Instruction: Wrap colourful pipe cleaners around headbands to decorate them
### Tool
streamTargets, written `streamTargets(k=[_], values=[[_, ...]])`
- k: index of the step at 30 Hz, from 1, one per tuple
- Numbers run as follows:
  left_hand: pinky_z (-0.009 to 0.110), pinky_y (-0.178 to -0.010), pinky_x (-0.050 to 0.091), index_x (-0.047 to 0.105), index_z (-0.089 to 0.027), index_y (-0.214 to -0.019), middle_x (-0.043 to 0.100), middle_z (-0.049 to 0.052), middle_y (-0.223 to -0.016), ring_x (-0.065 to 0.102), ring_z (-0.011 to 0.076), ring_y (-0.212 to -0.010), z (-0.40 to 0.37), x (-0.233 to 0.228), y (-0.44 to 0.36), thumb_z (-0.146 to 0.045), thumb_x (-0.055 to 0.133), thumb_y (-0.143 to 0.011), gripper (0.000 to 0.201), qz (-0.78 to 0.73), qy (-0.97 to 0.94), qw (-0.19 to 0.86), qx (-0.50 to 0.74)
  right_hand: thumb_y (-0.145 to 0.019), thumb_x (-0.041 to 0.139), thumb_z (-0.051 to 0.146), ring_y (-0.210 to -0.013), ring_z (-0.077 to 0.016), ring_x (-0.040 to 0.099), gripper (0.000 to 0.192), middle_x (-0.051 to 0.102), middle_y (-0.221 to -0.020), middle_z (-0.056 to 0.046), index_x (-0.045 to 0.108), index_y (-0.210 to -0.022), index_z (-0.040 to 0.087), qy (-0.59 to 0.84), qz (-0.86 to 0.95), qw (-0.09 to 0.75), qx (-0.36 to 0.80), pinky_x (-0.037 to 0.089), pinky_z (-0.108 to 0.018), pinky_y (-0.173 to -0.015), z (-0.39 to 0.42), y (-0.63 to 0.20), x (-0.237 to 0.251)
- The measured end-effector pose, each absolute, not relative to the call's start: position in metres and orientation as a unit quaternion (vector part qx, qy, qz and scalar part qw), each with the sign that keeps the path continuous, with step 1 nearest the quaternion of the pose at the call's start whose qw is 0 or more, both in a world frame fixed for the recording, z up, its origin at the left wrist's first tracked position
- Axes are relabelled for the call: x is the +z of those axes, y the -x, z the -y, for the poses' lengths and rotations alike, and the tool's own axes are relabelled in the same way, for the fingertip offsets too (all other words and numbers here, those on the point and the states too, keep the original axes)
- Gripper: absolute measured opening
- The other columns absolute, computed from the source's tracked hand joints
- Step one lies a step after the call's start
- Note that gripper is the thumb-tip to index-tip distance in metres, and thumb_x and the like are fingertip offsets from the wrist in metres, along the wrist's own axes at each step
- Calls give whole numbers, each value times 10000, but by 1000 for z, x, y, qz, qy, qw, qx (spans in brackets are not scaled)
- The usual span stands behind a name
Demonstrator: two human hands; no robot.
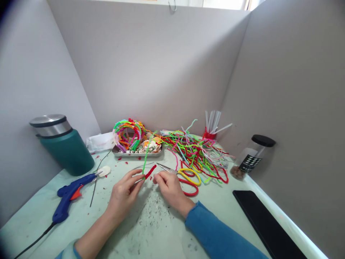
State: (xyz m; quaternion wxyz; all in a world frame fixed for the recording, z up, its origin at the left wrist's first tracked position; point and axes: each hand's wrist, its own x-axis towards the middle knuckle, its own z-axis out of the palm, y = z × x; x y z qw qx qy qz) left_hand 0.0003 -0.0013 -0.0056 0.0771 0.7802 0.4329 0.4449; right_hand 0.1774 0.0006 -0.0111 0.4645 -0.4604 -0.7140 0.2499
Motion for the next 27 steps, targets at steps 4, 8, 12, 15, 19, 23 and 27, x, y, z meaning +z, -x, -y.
streamTargets(k=[4,8,12,15,19,23,27], values=[[272,-701,507,665,-181,-891,702,52,-872,645,166,-761,-1,-6,1,-211,521,-826,160,-453,-755,140,453,-899,451,236,-816,-166,571,197,634,-864,-46,642,-890,189,409,768,428,245,412,-269,-730,2,-174,-9],[259,-666,506,669,-184,-904,719,29,-835,649,156,-710,-1,-4,1,-254,554,-802,170,-482,-703,252,457,-872,494,193,-944,-179,544,214,595,-1017,-68,595,-1060,202,385,788,418,237,419,-292,-815,4,-173,-9],[246,-598,498,644,-160,-931,713,45,-816,643,159,-693,-2,-5,-2,-301,578,-777,219,-469,-653,360,473,-857,518,185,-905,-174,543,212,576,-1001,-66,592,-1055,205,368,805,401,236,435,-285,-772,5,-173,-11],[217,-478,446,611,-141,-945,693,57,-792,598,136,-590,-3,-7,-4,-338,578,-771,265,-457,-630,415,471,-854,521,174,-869,-169,542,142,574,-937,-54,621,-951,202,369,809,398,226,433,-284,-756,4,-174,-13],[227,-511,448,596,-141,-970,673,60,-801,577,139,-616,-3,-8,-4,-357,559,-781,289,-452,-637,422,459,-852,519,162,-879,-173,532,104,574,-913,-51,617,-856,195,375,808,405,206,417,-301,-780,2,-175,-13],[227,-545,423,628,-158,-762,642,22,-678,548,137,-590,0,-3,-3,-374,522,-798,243,-489,-675,344,433,-852,516,173,-885,-183,531,96,596,-895,-51,607,-836,200,376,803,420,191,403,-321,-799,3,-175,-10],[211,-514,373,608,-160,-684,551,-22,-552,493,118,-524,2,0,-2,-375,498,-810,272,-505,-689,315,414,-865,489,178,-828,-177,540,117,612,-821,-41,601,-840,199,365,806,419,202,403,-313,-779,4,-174,-8]])
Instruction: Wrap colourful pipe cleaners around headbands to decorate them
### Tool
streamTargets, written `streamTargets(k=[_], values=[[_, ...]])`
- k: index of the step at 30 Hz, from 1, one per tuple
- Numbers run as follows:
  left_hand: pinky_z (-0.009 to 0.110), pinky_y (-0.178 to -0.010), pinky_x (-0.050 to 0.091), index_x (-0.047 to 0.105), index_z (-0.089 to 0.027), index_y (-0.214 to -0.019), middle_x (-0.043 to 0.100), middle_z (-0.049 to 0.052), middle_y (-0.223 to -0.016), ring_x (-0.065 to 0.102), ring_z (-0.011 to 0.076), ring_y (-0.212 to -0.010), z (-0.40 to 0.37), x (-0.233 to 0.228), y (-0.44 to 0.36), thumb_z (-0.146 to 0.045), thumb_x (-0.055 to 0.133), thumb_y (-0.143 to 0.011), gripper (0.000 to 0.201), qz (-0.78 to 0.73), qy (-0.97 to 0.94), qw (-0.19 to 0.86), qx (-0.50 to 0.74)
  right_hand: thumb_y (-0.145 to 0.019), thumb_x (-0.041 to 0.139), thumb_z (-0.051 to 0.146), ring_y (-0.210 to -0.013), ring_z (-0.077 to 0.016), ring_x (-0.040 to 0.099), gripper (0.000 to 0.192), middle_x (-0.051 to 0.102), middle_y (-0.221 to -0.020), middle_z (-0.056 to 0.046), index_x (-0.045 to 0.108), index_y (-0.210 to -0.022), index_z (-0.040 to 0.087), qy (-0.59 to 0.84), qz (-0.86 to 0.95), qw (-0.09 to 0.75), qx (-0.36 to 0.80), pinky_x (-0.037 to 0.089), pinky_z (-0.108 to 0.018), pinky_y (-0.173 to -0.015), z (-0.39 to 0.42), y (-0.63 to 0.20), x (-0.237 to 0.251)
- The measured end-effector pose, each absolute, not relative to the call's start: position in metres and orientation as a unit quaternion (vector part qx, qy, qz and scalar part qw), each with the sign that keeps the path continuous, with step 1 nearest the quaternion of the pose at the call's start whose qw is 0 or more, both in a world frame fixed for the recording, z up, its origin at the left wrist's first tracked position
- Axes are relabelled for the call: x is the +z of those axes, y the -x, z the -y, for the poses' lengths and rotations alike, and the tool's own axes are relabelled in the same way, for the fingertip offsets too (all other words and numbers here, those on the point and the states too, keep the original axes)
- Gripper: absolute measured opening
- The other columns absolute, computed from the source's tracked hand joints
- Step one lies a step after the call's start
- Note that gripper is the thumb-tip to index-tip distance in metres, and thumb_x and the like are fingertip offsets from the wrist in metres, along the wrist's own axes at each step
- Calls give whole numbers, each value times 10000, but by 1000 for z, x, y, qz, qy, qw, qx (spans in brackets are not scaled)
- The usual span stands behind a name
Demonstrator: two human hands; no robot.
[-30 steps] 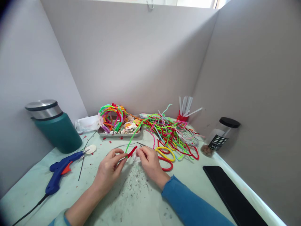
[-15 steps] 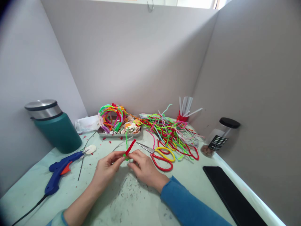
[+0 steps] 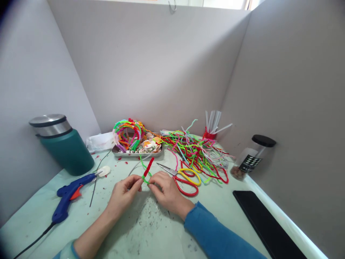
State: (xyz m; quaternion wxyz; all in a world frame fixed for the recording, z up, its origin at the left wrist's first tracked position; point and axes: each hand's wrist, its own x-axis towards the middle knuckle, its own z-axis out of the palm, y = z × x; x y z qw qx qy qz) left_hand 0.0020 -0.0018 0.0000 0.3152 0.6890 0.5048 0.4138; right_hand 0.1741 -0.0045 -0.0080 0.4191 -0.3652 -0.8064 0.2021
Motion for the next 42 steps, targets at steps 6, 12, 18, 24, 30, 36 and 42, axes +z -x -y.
streamTargets(k=[6,12,18,24,30,36,42], values=[[207,-527,379,643,-158,-903,560,-28,-581,496,120,-539,1,-3,-2,-382,511,-803,278,-490,-679,327,437,-880,463,207,-791,-183,533,141,610,-794,-52,603,-877,200,351,828,406,165,397,-321,-765,4,-175,-11],[201,-518,359,644,-157,-711,577,-15,-588,471,115,-538,3,-1,-2,-370,510,-802,268,-507,-698,290,415,-874,445,194,-734,-183,512,147,586,-758,-59,591,-864,192,350,866,346,91,379,-295,-678,3,-178,-13],[200,-524,346,625,-161,-696,553,-23,-584,466,115,-549,3,1,-3,-366,487,-814,274,-520,-705,277,394,-882,426,195,-669,-163,512,161,579,-728,-49,586,-865,186,375,865,327,57,345,-267,-600,5,-180,-13],[206,-528,345,628,-163,-676,563,-19,-573,479,121,-549,2,1,-1,-355,483,-818,279,-529,-712,260,382,-878,444,192,-654,-150,515,141,580,-714,-40,583,-875,174,365,864,344,39,335,-259,-591,4,-180,-15],[224,-660,404,665,-183,-850,639,14,-773,571,148,-726,-2,-2,0,-278,447,-850,237,-480,-741,274,382,-870,450,173,-642,-144,503,124,568,-698,-33,573,-858,170,365,862,352,18,319,-253,-579,3,-180,-19],[249,-641,387,644,-171,-802,603,24,-743,553,150,-695,2,-3,-1,-239,435,-867,229,-502,-764,198,354,-868,451,180,-622,-138,489,126,555,-676,-25,575,-847,170,365,867,340,1,310,-257,-568,5,-181,-17],[300,-696,361,636,-179,-798,601,24,-722,539,170,-720,5,-5,-3,-158,420,-874,230,-482,-826,67,284,-875,443,191,-653,-150,497,142,572,-710,-37,583,-872,172,329,890,315,-1,335,-272,-597,6,-182,-16]])
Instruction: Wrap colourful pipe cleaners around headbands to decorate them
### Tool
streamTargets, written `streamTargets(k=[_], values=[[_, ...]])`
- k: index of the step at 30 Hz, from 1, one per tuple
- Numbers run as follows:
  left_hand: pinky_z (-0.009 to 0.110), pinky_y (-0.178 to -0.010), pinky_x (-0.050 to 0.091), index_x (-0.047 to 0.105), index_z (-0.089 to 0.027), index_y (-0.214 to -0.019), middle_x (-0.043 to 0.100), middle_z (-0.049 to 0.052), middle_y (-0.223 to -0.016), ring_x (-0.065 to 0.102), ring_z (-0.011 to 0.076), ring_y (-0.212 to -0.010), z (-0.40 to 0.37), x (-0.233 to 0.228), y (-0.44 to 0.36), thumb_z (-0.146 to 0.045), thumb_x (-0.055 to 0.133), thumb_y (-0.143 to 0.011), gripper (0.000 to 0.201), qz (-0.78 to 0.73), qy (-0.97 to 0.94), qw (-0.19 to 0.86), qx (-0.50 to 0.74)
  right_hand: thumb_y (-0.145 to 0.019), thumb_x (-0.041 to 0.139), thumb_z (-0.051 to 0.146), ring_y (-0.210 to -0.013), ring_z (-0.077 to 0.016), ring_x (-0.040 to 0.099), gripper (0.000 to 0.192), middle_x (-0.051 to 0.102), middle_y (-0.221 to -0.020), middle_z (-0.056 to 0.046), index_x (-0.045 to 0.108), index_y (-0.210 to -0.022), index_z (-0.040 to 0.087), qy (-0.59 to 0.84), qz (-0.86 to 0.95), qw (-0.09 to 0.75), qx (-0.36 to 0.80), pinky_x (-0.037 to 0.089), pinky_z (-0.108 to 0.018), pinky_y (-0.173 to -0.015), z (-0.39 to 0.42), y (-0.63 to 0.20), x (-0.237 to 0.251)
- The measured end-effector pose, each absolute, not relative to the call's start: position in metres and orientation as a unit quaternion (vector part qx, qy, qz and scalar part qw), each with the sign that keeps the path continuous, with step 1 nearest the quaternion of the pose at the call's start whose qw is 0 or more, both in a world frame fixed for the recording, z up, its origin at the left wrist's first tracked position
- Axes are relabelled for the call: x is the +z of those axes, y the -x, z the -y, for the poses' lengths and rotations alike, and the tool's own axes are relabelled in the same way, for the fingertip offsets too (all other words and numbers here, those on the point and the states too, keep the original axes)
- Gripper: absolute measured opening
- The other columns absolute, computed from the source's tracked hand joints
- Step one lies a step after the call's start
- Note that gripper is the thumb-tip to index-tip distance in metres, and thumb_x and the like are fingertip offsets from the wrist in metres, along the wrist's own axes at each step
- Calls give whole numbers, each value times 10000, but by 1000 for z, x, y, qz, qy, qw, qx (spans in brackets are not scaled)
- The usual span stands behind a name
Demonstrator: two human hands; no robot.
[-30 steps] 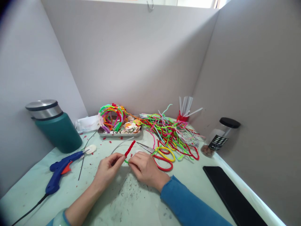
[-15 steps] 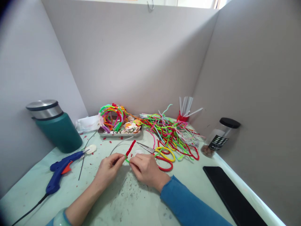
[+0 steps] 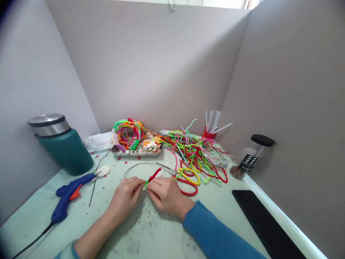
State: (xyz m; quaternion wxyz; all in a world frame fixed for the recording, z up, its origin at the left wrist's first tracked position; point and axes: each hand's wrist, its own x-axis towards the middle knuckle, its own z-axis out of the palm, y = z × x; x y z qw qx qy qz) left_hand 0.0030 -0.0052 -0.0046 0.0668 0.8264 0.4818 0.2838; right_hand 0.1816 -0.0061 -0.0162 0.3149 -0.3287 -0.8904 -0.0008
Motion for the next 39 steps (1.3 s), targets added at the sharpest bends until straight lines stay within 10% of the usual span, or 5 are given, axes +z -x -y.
streamTargets(k=[29,39], values=[[303,-670,391,624,-170,-855,589,36,-695,532,163,-681,3,-11,-3,-196,450,-882,178,-390,-855,-10,342,-840,527,187,-928,-234,504,162,616,-968,-84,623,-970,201,415,783,464,2,392,-414,-813,2,-181,-10],[251,-622,417,623,-165,-779,619,28,-695,568,149,-662,4,-5,-1,-225,490,-852,163,-462,-787,72,402,-878,461,192,-728,-181,532,146,608,-745,-55,595,-819,179,348,837,421,43,411,-313,-662,5,-180,-14]])
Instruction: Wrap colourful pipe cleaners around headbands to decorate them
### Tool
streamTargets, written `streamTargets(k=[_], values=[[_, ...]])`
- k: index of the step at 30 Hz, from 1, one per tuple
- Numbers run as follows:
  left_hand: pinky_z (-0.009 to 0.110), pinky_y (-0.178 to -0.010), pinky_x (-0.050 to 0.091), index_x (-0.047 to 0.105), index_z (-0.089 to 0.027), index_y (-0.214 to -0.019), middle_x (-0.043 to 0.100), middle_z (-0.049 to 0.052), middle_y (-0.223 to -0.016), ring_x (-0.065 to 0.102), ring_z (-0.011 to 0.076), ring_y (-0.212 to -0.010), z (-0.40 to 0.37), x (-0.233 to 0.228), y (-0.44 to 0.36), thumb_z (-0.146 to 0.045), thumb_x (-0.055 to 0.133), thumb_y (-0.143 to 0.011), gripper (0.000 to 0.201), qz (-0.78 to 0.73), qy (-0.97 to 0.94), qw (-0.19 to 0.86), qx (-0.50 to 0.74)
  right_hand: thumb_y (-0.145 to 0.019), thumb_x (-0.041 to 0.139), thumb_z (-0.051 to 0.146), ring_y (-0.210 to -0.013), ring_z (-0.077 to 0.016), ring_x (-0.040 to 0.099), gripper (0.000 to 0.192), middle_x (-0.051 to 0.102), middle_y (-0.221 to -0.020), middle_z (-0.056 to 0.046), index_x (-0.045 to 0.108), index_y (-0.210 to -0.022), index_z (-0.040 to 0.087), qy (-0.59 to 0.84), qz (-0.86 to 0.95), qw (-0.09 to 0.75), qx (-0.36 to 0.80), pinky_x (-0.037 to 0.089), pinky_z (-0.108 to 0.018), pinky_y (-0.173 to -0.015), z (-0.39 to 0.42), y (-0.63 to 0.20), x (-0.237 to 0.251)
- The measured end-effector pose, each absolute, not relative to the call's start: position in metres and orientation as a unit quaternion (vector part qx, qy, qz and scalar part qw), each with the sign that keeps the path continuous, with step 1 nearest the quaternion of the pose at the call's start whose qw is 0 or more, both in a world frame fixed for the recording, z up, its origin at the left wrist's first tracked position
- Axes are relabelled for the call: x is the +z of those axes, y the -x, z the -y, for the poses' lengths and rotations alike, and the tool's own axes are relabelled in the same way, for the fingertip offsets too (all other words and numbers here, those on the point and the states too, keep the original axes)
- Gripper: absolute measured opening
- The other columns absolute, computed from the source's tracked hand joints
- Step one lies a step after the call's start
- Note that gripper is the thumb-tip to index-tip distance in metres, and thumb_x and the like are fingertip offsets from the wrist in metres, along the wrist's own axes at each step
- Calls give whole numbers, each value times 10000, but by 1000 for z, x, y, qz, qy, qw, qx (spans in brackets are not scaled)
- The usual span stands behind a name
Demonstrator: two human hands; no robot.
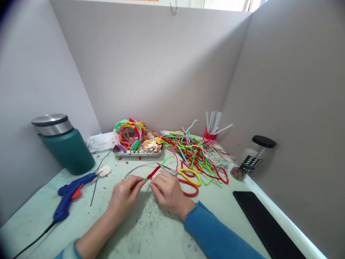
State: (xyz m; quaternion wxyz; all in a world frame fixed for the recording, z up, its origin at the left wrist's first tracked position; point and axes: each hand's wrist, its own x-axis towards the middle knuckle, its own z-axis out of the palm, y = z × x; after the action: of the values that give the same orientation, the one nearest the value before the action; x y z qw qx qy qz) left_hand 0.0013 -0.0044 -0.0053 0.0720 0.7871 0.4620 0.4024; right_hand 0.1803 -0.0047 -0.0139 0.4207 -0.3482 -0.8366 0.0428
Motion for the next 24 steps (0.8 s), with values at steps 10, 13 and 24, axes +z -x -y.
streamTargets(k=[10,13,24], values=[[206,-578,416,625,-167,-747,611,-12,-623,549,116,-587,5,2,-4,-260,483,-841,194,-471,-751,234,399,-847,532,242,-782,-197,495,83,570,-825,-67,574,-845,171,373,865,337,12,399,-322,-665,1,-176,-19],[225,-637,440,638,-171,-811,650,13,-724,582,135,-673,6,4,-4,-242,461,-848,194,-453,-758,244,402,-862,504,223,-780,-194,481,103,561,-811,-60,580,-809,179,363,862,353,-3,383,-333,-687,0,-177,-19],[213,-609,433,653,-179,-835,642,9,-692,584,123,-641,4,0,-2,-216,449,-864,209,-445,-775,188,407,-893,433,189,-726,-170,519,140,584,-760,-51,564,-845,179,370,848,379,31,380,-286,-658,1,-177,-19]])
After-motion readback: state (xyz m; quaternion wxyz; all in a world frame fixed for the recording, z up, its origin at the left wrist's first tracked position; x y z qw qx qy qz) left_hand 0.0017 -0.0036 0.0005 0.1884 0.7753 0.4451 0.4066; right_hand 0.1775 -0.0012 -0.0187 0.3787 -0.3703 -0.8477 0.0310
